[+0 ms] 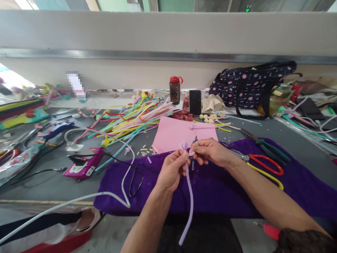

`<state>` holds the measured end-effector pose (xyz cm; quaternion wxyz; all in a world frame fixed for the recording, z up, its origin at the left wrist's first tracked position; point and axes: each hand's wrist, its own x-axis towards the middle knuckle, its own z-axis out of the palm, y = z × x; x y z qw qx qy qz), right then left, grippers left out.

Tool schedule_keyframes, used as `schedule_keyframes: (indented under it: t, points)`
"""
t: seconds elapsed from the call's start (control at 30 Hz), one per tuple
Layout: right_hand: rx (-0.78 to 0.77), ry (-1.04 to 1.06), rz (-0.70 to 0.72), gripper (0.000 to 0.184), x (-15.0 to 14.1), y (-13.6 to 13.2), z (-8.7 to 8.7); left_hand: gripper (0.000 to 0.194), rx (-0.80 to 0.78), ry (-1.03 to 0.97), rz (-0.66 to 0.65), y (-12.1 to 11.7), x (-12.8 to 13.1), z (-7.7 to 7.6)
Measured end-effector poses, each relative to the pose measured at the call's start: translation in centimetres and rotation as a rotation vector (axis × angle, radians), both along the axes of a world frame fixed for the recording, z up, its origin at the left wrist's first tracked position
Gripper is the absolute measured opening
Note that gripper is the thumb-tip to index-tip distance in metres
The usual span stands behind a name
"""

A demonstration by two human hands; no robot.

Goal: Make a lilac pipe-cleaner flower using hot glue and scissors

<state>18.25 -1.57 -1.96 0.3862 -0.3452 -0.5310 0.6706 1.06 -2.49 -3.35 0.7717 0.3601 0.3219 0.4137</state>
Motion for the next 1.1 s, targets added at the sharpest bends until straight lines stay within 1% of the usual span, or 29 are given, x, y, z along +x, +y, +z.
schedule_keyframes:
  t: [0.07,0.2,0.4,0.73,0.97,1.1]
  points:
    - [0.028,-0.007,-0.022,0.027,-0.22,-0.15,0.15,0.023,0.018,0.007,0.017,-0.03,0.02,0.03]
    - [0.097,-0.075,-0.031,0.019,-0.59,-0.36,0.20,0.024,0.045,0.051,0.037,-0.17,0.11,0.22]
    - [0.126,-0.101,-0.017,0.017,-0.47,-0.27,0.08,0.024,0.041,0.080,0.037,-0.28,0.15,0.39]
    - [0.073,-0.022,0.087,0.017,0.17,-0.09,-0.21,0.020,0.074,0.072,-0.056,-0.47,0.01,0.25]
    - [0.012,0.024,0.035,0.016,-0.30,-0.21,-0.15,0.020,0.074,0.029,-0.069,-0.38,-0.25,0.36]
    - [0.002,0.062,0.044,0.015,-0.42,-0.25,-0.45,0.019,0.098,0.017,-0.077,-0.32,-0.31,0.29]
